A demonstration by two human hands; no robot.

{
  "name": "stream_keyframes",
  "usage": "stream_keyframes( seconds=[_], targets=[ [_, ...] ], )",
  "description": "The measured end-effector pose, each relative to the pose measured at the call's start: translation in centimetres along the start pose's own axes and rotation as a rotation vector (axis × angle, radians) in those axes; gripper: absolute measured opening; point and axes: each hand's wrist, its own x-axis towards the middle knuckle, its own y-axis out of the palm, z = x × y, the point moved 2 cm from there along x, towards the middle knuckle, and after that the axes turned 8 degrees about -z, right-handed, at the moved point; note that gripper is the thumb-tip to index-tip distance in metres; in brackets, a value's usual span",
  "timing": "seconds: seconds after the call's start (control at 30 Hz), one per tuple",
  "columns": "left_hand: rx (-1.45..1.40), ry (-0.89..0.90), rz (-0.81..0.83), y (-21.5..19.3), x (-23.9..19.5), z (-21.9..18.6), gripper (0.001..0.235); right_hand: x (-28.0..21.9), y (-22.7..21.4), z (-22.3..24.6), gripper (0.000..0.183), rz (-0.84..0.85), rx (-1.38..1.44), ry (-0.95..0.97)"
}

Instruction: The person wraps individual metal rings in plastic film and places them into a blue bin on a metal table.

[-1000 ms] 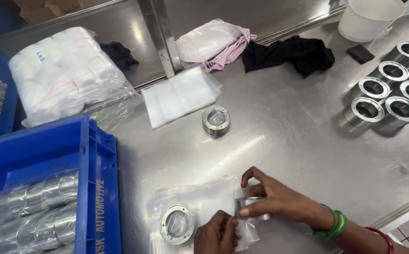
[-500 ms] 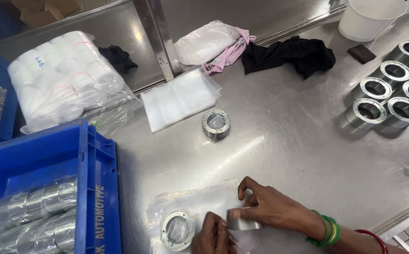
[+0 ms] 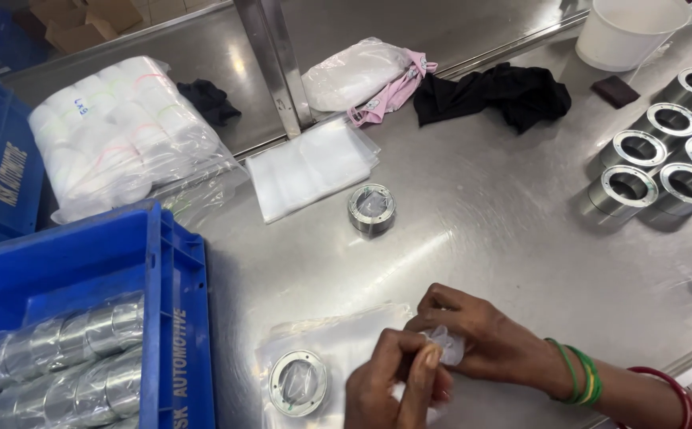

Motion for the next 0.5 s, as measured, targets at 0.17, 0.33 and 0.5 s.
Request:
stream_keyframes(
  seconds=[0.17,0.33,0.5],
  targets=[
    [0.552,0.583,-0.053,-2.3,2.4,2.2,0.074,-2.0,-0.4,-5.7,0.022,0.034,0.258,0.232],
    [0.602,0.272,-0.006,1.4,4.5,5.5,0.052,-4.1,0.6,-8.1,0.006,0.005,0.591,0.253],
    [0.768,0.103,-0.184,3.8,5.5,5.1,0.033,-3.9,-0.8,-5.1,0.018,-0.010,-0.166,0.023]
  ],
)
